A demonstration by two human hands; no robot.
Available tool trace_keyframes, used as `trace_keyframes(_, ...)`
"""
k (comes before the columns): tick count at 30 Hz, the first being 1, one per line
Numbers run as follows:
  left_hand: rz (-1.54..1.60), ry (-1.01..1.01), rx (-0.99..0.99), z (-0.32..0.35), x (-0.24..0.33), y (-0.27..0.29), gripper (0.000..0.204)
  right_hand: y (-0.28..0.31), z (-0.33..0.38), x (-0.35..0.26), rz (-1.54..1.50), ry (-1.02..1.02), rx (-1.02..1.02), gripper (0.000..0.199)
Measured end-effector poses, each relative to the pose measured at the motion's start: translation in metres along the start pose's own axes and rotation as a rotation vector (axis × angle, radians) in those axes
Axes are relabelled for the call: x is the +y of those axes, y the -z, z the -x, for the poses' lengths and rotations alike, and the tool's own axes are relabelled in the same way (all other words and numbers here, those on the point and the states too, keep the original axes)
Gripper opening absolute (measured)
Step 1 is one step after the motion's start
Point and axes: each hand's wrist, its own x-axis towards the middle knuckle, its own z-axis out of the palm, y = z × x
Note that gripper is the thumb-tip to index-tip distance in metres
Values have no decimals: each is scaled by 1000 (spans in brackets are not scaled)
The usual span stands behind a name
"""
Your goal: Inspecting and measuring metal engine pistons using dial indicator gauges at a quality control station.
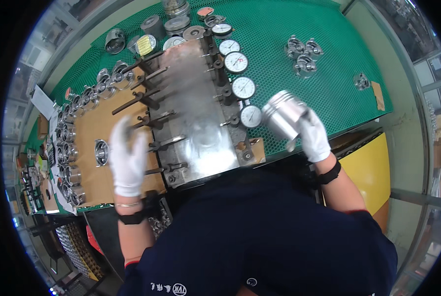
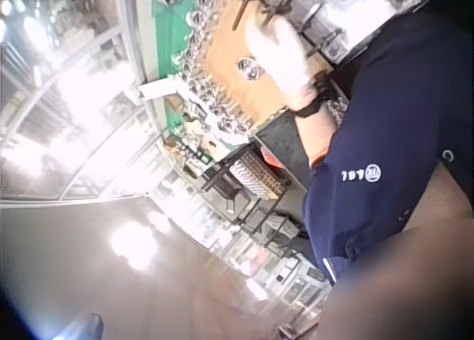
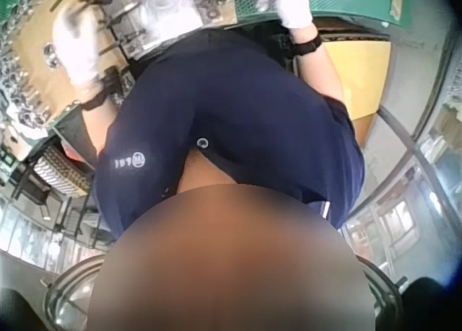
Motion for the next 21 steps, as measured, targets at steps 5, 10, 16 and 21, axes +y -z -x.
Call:
trace_keyframes(5, -619, 253, 31, 34, -116, 61, 58, 115, -68, 80, -102, -333, 310, 27)
trace_keyframes(10, -994, 400, -262, 37, -114, 60, 46, 204, -167, 154, -84, -628, 539, 16)
trace_keyframes(16, -1078, 363, -224, 26, -114, 60, 25, 213, -231, 147, -290, -644, 541, 22)
trace_keyframes(21, -914, 601, -197, 38, -92, 59, 25, 190, -219, 145, -655, -429, 428, 40)
